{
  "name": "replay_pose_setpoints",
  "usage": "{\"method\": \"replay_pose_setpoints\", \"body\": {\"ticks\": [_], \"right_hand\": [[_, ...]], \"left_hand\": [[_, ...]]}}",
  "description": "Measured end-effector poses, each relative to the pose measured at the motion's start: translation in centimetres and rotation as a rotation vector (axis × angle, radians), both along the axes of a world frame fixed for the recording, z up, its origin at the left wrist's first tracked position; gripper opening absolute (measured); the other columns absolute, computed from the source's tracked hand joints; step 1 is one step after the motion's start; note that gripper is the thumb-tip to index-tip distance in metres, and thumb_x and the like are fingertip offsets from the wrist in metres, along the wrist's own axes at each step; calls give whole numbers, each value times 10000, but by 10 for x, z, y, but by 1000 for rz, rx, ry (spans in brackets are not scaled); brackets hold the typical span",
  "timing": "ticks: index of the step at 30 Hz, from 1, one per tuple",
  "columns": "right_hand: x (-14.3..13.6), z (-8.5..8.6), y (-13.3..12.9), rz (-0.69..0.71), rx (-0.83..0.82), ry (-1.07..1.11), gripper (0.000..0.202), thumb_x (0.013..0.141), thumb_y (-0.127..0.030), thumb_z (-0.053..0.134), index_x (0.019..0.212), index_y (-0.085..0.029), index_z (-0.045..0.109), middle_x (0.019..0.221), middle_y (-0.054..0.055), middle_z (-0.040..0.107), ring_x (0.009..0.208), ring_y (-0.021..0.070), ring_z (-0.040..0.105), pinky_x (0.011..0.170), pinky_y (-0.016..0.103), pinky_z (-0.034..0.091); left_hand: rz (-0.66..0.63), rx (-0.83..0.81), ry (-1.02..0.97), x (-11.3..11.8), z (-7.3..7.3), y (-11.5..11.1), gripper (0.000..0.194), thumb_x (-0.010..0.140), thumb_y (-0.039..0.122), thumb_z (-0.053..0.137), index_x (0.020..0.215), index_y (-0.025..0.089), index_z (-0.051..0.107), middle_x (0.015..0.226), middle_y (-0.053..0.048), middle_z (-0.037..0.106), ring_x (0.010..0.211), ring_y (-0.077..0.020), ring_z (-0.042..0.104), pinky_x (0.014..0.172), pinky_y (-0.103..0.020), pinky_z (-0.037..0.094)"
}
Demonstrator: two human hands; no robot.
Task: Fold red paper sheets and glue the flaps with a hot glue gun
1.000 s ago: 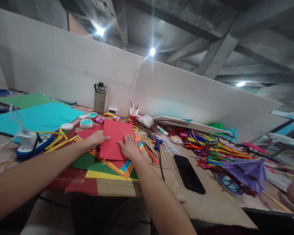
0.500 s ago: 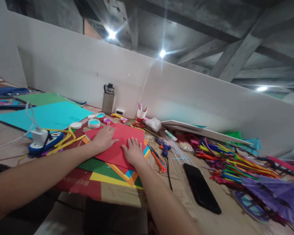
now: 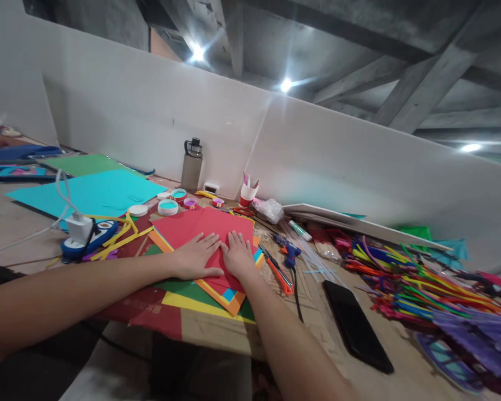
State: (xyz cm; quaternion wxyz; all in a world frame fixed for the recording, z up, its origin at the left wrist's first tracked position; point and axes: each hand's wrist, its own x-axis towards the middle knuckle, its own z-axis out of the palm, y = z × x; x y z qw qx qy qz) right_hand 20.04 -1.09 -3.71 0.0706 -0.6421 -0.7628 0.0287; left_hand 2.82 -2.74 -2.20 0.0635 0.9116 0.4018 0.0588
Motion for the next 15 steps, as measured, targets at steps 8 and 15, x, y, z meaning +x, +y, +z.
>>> {"method": "replay_pose_setpoints", "body": {"ticks": [8, 15], "right_hand": [[0, -2, 3, -23, 4, 59, 547, 962, -371, 231, 1444, -131, 324, 1532, 75, 250, 1413, 228, 189, 1122, 428, 164], [1, -3, 4, -15, 24, 78, 510, 965, -308, 233, 1428, -128, 349, 1520, 98, 279, 1403, 217, 225, 1118, 429, 184]], "left_hand": [[-17, -20, -10, 2, -2, -2, 1063, 745, 826, 188, 1461, 42, 240, 1529, -204, 178, 1424, -322, 123, 1135, -495, 65], [-58, -42, -17, 6, 0, -8, 1086, 733, 835, 193, 1468, 35, 201, 1531, -210, 154, 1425, -320, 121, 1130, -521, 61]]}}
